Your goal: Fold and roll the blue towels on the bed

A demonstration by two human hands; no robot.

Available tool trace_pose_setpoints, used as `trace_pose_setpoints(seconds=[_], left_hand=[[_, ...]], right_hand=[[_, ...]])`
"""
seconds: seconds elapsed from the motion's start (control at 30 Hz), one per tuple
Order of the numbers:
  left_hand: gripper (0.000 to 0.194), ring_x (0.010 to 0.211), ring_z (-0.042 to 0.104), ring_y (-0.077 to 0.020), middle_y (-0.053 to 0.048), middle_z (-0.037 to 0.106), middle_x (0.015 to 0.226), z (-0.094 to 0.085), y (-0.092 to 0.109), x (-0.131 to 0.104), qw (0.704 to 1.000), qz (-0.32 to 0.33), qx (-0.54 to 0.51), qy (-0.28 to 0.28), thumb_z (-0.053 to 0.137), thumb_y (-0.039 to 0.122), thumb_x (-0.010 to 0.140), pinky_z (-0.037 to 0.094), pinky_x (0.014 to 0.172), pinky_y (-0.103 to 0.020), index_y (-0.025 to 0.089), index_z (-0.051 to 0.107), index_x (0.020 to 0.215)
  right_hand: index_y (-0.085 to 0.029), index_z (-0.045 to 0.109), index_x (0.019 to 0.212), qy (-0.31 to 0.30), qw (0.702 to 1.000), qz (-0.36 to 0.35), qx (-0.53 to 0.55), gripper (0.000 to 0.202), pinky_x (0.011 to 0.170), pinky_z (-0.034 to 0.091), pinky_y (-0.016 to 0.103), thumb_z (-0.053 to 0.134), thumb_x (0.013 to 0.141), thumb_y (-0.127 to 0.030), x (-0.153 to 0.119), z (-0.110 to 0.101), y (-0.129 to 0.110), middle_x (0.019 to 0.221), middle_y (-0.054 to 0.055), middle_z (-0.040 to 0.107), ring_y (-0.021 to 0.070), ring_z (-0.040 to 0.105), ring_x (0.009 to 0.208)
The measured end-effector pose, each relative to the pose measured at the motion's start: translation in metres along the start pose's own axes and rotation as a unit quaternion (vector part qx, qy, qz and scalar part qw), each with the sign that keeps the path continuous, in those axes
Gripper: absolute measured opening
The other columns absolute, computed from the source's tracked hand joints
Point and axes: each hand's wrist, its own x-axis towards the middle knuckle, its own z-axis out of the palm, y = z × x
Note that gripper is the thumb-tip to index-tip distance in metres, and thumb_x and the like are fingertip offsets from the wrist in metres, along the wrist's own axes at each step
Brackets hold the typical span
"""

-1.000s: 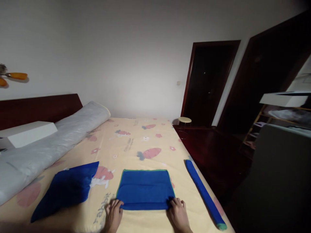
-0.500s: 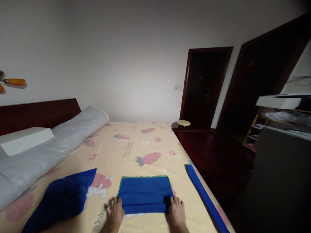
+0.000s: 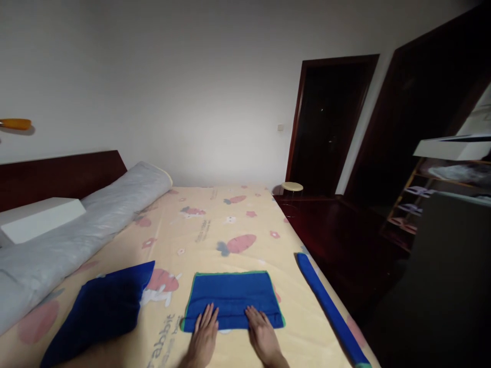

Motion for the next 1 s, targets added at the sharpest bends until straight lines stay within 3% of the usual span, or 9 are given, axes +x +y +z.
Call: trace_pose_setpoints(seconds=[0.1,0.2,0.4,0.5,0.57,0.67,0.8,0.9,1.0], left_hand=[[0.048,0.138,0.043,-0.0192,-0.001,0.047,0.149,-0.011,-0.038,-0.009,0.998,-0.048,0.038,0.009,0.033,0.026,0.094,0.035,0.113,-0.043,0.033,0.046,0.14],[0.049,0.137,0.043,-0.0231,-0.005,0.05,0.147,-0.018,-0.042,-0.009,0.994,-0.091,0.055,0.031,0.037,0.019,0.09,0.029,0.115,-0.05,0.027,0.054,0.135],[0.053,0.112,0.061,-0.0178,-0.006,0.07,0.119,-0.011,0.038,0.023,0.996,-0.037,-0.077,0.02,0.033,0.004,0.081,0.046,0.1,-0.035,0.025,0.069,0.115],[0.05,0.106,0.064,-0.0177,-0.006,0.072,0.112,-0.008,0.057,0.034,0.994,-0.009,-0.109,0.01,0.028,0.01,0.087,0.049,0.096,-0.035,0.026,0.07,0.109],[0.046,0.116,0.06,-0.0186,-0.005,0.069,0.123,-0.011,0.046,0.035,0.995,-0.016,-0.098,0.003,0.03,0.019,0.092,0.047,0.1,-0.037,0.028,0.067,0.118],[0.046,0.134,0.046,-0.0222,-0.004,0.052,0.147,-0.018,0.007,0.027,0.997,-0.071,-0.034,-0.02,0.036,0.033,0.094,0.039,0.107,-0.047,0.032,0.051,0.137],[0.048,0.139,0.041,-0.0274,-0.01,0.044,0.15,-0.021,-0.028,0.017,0.986,-0.148,0.072,0.016,0.036,0.031,0.092,0.029,0.112,-0.057,0.026,0.05,0.138],[0.047,0.135,0.046,-0.025,-0.008,0.052,0.144,-0.014,-0.014,0.023,0.995,-0.08,0.037,0.053,0.032,0.023,0.092,0.037,0.11,-0.05,0.023,0.058,0.132],[0.047,0.125,0.056,-0.0183,-0.005,0.062,0.136,-0.004,0.024,0.037,0.998,0.028,-0.046,0.037,0.033,0.018,0.091,0.046,0.105,-0.036,0.024,0.061,0.128]], right_hand=[[-0.022,0.057,0.133,0.051,0.998,0.033,-0.036,0.043,0.108,0.038,0.039,0.038,0.097,-0.033,-0.015,-0.011,0.035,0.139,0.007,0.056,0.023,0.05,0.13],[-0.021,0.063,0.126,0.076,0.995,0.05,-0.048,0.041,0.108,0.039,0.041,0.039,0.097,-0.035,-0.016,-0.015,0.037,0.135,0.009,0.06,0.0248,0.053,0.127],[-0.024,0.061,0.127,-0.022,0.999,0.0,0.046,0.041,0.108,0.036,0.037,0.037,0.093,-0.023,0.022,-0.004,-0.042,0.139,0.006,0.057,0.0203,0.052,0.127],[-0.025,0.06,0.127,-0.065,0.996,0.003,0.065,0.043,0.109,0.035,0.038,0.037,0.091,-0.021,0.035,0.002,-0.059,0.137,0.006,0.059,0.0195,0.053,0.125],[-0.026,0.059,0.129,-0.059,0.996,0.036,0.048,0.043,0.11,0.033,0.042,0.033,0.095,-0.027,0.035,0.004,-0.045,0.138,0.005,0.058,0.0214,0.05,0.129],[-0.026,0.057,0.133,0.001,0.991,0.135,-0.009,0.047,0.11,0.032,0.052,0.032,0.097,-0.04,0.023,0.001,0.001,0.144,0.008,0.051,0.028,0.042,0.136],[-0.022,0.059,0.132,0.056,0.979,0.193,-0.046,0.051,0.109,0.031,0.057,0.034,0.095,-0.047,0.012,-0.008,0.043,0.142,0.012,0.052,0.0336,0.041,0.136],[-0.021,0.059,0.131,0.034,0.986,0.163,-0.023,0.05,0.112,0.027,0.054,0.03,0.097,-0.044,0.022,-0.011,0.023,0.144,0.012,0.05,0.0305,0.04,0.138],[-0.025,0.057,0.133,-0.041,0.997,0.048,0.048,0.046,0.115,0.025,0.045,0.029,0.098,-0.033,0.043,-0.006,-0.025,0.145,0.006,0.05,0.0222,0.037,0.14]])
